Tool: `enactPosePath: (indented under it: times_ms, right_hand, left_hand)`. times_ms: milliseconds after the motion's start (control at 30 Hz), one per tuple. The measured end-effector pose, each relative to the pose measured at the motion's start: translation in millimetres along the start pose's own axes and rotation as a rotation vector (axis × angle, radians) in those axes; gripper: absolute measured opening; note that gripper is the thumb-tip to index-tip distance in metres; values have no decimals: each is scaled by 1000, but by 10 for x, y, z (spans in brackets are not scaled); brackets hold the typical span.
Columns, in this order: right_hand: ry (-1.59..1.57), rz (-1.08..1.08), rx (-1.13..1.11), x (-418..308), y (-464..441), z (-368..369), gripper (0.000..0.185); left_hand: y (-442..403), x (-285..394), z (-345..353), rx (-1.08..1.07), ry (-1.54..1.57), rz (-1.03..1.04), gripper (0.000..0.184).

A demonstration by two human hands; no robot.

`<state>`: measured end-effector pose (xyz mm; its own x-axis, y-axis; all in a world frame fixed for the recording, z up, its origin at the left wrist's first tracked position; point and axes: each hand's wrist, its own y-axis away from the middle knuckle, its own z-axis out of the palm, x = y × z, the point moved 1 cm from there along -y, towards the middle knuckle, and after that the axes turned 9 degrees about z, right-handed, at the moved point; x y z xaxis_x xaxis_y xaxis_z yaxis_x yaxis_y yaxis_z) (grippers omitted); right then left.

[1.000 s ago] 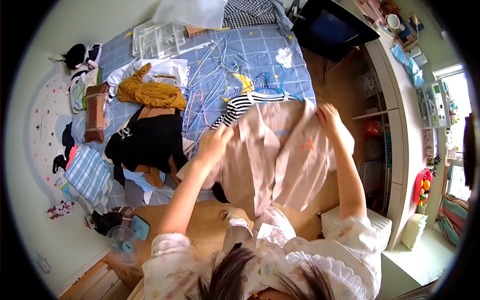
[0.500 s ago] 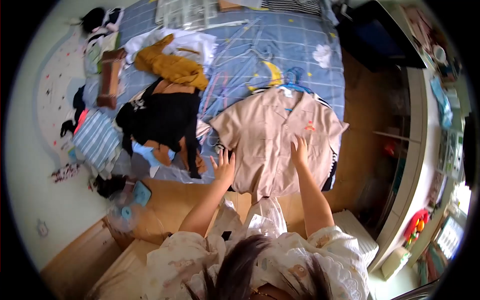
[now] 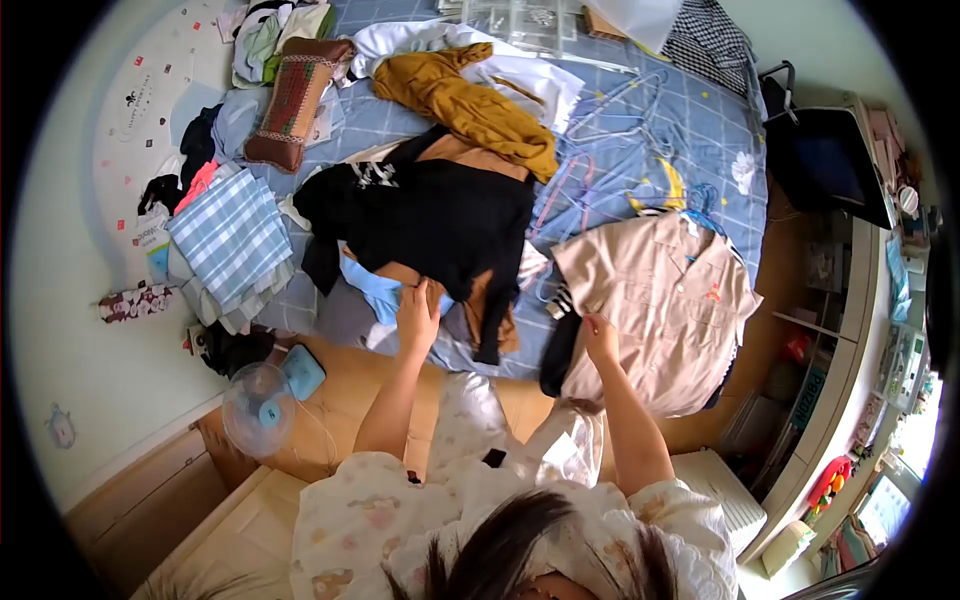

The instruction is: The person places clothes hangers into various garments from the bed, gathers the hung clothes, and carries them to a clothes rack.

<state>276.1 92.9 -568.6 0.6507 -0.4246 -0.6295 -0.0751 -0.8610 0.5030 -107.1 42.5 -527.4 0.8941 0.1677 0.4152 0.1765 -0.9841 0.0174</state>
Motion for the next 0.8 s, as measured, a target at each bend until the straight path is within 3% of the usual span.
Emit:
enactPosePath:
  times_ms: [33,100,167,233,333,433,467,500,567,633,700,800]
  right_hand:
    - [-42,61,3,-53,-60,226,17]
    - [31,-37,80,-234,-82,646,16]
    - [4,12,-27,-496,-112,1055,16]
    - [25,-54,-67,-1062,-72,1306,16]
    - [-93,-70,-91,-1724,-163,1697,15]
    - [-94,-154,-156,-2233,-302,1959,14]
    - [-119,-156,-162,-2379,-341,2015,14]
    - [-143,-159,-170,-2509,-377,2059,13]
    - [-174,-147,-180,-2680,-437,2125,13]
    - [-217,-123,-201,-2786,-444,2188,13]
    - [-407,79,-351,-2700,-500,2315,22]
    - [-976,525,-500,-3112,-313,2199,43]
  left_hand:
    - [-228,-264,-15,61,63,39,50]
    - [-641,-713,-61,140,161,44,45]
    - [-1066,-1096,-79,185,192,-27,44]
    - [-1497,-1380,-122,295,70,-170,56]
    - [-1977,-1850,-18,156,126,-721,93]
    - [-2213,-2128,-10,139,114,-899,94]
    - [-2252,-2240,-12,97,110,-938,84]
    - [-2236,-2394,27,81,116,-873,61]
    - [-2195,-2642,163,122,110,-697,37]
    - [-2149,-2398,-1,404,18,-439,28]
    - [-1963,-1837,-392,489,156,-130,21]
    - [-1397,-1082,-699,333,602,210,13]
